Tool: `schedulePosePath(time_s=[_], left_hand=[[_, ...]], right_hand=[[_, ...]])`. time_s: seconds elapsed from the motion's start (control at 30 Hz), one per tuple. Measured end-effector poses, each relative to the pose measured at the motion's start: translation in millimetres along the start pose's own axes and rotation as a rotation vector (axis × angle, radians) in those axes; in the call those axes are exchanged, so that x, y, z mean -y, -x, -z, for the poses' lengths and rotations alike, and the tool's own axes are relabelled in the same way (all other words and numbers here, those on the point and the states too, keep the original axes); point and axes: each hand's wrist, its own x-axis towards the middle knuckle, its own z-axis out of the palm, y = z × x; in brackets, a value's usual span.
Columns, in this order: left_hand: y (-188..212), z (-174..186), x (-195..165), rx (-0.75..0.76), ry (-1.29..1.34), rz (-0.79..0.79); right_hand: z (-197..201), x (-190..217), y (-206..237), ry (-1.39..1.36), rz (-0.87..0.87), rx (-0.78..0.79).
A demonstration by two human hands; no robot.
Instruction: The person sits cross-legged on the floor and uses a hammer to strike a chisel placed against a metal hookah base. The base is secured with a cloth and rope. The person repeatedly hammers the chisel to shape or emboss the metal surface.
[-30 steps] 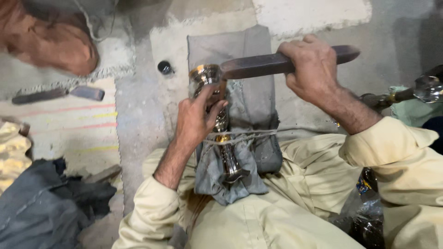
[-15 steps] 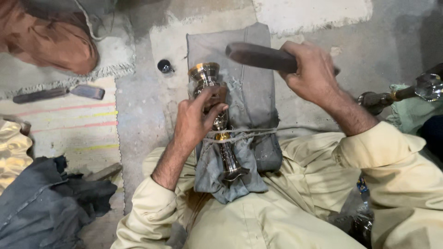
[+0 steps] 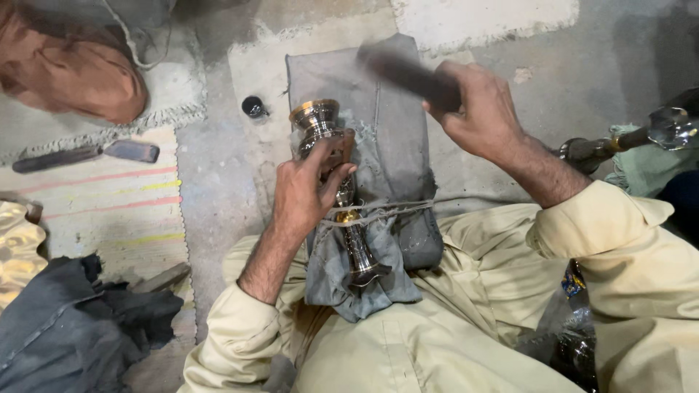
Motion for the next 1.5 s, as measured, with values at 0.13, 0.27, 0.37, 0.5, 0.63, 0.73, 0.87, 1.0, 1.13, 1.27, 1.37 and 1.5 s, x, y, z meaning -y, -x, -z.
schedulePosePath(time_s=[0.13,0.27,0.37,0.5,0.63,0.73,0.87,1.0,1.13,1.27,1.37,1.5], left_hand=[[1.3,2.3,-3.1,0.002,0.014,0.013],[-1.7,6.0,-6.2,0.01,0.033,0.022],[-0.7,10.2,-8.6,0.003,0.046,0.03],[-3.8,10.3,-11.1,-0.012,0.085,0.023],[-3.6,10.4,-10.1,0.047,0.077,0.066],[-3.8,9.9,-6.4,0.002,0.084,0.01],[-5.4,8.7,-2.2,0.068,0.085,0.07],[-6.2,8.4,1.0,0.023,0.072,-0.019],[-4.8,6.6,3.9,0.0,0.097,-0.016],[4.0,2.3,6.0,-0.049,0.114,0.002],[3.6,-0.6,11.3,-0.078,0.248,0.092],[-0.9,11.6,25.6,-0.126,0.698,0.2]], right_hand=[[6.7,2.8,-2.7,0.21,0.21,0.003],[8.5,7.1,-3.3,-0.145,0.029,-0.012],[5.2,7.6,-1.6,0.079,0.109,0.006],[2.3,-2.0,-1.8,-0.17,-0.005,-0.049],[-7.1,-7.2,-1.4,0.125,0.043,-0.02],[-10.3,-7.2,-1.6,-0.53,-0.119,-0.025],[-6.3,-2.3,-0.8,-0.058,0.016,-0.052],[-0.1,5.3,0.3,0.003,0.082,-0.074],[5.1,8.9,0.3,-0.14,-0.022,-0.117],[5.3,7.6,0.8,0.032,0.093,-0.095],[4.3,2.3,6.8,0.306,0.09,0.022],[-9.4,-4.2,31.3,-0.083,-0.221,0.21]])
